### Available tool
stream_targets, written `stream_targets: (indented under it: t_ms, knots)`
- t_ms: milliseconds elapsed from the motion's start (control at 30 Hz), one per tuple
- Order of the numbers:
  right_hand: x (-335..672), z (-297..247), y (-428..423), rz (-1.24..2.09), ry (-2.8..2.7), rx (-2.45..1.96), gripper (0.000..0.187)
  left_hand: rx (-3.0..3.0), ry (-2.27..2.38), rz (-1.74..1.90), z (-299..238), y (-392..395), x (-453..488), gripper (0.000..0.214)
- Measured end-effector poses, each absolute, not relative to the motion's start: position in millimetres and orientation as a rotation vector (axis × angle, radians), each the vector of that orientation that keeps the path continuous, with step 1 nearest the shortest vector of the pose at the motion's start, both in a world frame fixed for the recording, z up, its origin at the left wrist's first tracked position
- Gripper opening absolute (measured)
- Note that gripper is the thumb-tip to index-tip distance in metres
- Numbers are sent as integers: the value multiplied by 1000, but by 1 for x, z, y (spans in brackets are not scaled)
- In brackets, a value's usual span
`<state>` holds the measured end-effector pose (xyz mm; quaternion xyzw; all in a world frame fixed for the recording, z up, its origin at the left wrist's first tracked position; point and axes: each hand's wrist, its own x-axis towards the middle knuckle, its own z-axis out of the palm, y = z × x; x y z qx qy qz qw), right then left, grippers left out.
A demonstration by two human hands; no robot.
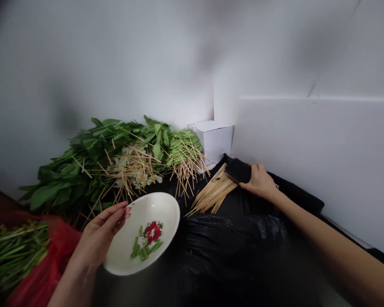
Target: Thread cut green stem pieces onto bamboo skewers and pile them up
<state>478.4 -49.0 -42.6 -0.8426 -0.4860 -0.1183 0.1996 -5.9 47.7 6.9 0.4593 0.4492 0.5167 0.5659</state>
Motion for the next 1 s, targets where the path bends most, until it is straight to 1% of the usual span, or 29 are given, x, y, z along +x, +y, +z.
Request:
stream_targets:
  t_ms: [200,467,633,867,1000]
  knots:
    - [449,-26,-71,-526,-1422,-2246,79,1118,1054,1204,6,45,-5,43]
    - [432,-26,-66,-551,-1454,-2121,79,1139,1065,1188,6,45,-2,45]
    - [432,-32,-63,-419,-1509,-2146,80,1123,1052,1190,6,45,-2,45]
    - [443,-60,-58,-299,-1604,-2180,78,1142,1058,1202,7,44,-2,46]
    - [450,-71,-54,-138,-1577,-2238,77,1151,1067,1193,6,45,-2,44]
